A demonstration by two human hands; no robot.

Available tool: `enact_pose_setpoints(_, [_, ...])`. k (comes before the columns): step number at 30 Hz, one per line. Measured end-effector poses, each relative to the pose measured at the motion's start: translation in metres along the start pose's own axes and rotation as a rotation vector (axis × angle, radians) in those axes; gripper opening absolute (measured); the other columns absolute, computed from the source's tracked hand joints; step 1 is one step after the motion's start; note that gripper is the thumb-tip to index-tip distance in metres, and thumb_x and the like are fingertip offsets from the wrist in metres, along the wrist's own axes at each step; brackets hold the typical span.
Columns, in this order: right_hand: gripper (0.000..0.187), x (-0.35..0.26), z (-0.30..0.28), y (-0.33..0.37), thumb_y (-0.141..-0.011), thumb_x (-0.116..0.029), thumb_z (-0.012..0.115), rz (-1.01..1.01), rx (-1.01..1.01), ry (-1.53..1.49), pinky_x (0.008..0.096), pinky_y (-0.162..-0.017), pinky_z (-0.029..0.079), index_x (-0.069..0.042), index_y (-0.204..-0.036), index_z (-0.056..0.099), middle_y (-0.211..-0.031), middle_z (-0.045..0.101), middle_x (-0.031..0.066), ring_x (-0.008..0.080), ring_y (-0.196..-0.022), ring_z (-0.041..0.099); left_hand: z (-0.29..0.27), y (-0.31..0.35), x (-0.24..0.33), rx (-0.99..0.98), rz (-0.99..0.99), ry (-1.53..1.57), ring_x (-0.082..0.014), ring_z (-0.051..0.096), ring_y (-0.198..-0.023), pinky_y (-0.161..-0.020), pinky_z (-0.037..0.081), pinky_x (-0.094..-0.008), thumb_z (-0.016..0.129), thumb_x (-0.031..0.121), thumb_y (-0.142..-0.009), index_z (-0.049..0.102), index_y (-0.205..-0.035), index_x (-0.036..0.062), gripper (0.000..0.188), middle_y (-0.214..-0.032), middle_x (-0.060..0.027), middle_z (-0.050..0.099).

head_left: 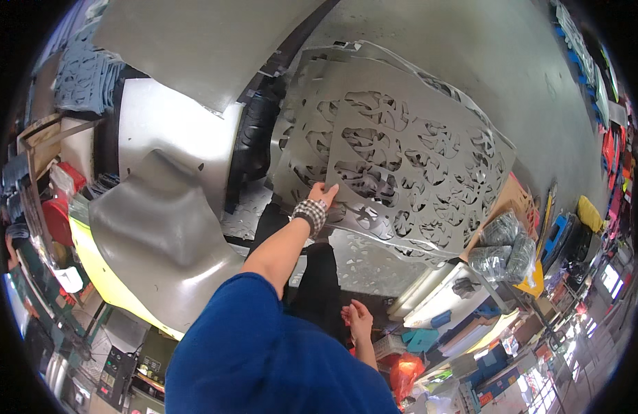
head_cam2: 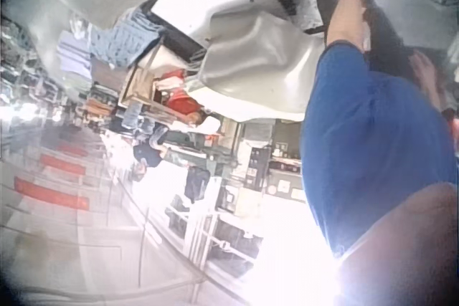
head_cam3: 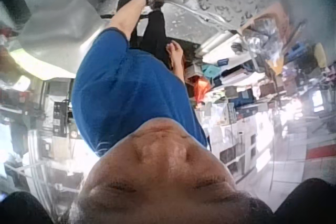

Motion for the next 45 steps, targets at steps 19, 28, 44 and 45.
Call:
enact_pose_setpoints(19, [0.019, -0.052, 0.015, -0.056, -0.093, -0.015, 0.060, 0.151, 0.255, 0.072, 0.0316, -0.060, 0.057, -0.001, -0.106, 0.060, -0.081, 0.067, 0.0120, 0.0192, -0.065, 0.066, -0.152, -0.049, 0.024, 0.324, 0.365, -0.258, -0.0206, 0.068, -0.076, -0.069, 0.054, -0.0326, 0.054, 0.013, -0.093, 0.063, -0.105, 0.0045, 0.017, -0.086, -0.0140, 0.068])
enact_pose_setpoints(28, [0.021, -0.388, 0.310, -0.160, -0.094, -0.018, 0.060, -0.808, -0.176, 0.386, 0.0241, -0.064, 0.048, 0.002, -0.099, 0.065, -0.076, 0.064, 0.0020, 0.0078, -0.070, 0.058, -0.383, -0.063, 0.296, 0.910, 1.092, -0.759, -0.0306, 0.049, -0.119, -0.101, 0.036, -0.0497, 0.055, 0.016, -0.091, 0.053, -0.124, 0.0116, 0.034, -0.126, -0.0125, 0.054])
enact_pose_setpoints(44, [0.060, -0.683, 0.499, -0.255, -0.075, -0.026, 0.076, -0.680, 0.362, -0.013, 0.0398, -0.086, 0.048, 0.010, -0.118, 0.056, -0.113, 0.062, 0.0190, 0.0278, -0.099, 0.061, -0.403, -0.123, 0.311, 0.973, 0.797, -0.945, -0.0295, 0.018, -0.142, -0.115, 0.010, -0.0570, 0.051, 0.027, -0.092, 0.035, -0.145, 0.0145, 0.057, -0.152, -0.0120, 0.022])
enact_pose_setpoints(45, [0.060, -0.681, 0.498, -0.248, -0.074, -0.024, 0.077, -0.716, 0.380, -0.077, 0.0402, -0.088, 0.048, 0.008, -0.120, 0.056, -0.117, 0.060, 0.0186, 0.0277, -0.101, 0.059, -0.402, -0.122, 0.312, 0.983, 0.806, -0.939, -0.0302, 0.019, -0.142, -0.115, 0.012, -0.0580, 0.054, 0.027, -0.091, 0.035, -0.145, 0.0150, 0.059, -0.152, -0.0125, 0.023])
Point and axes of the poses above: each hand's wrist, its own y-axis away from the middle knuckle, its own z-axis out of the palm, x = y × z, the point moved 2 cm from there along -y, towards the middle knuckle
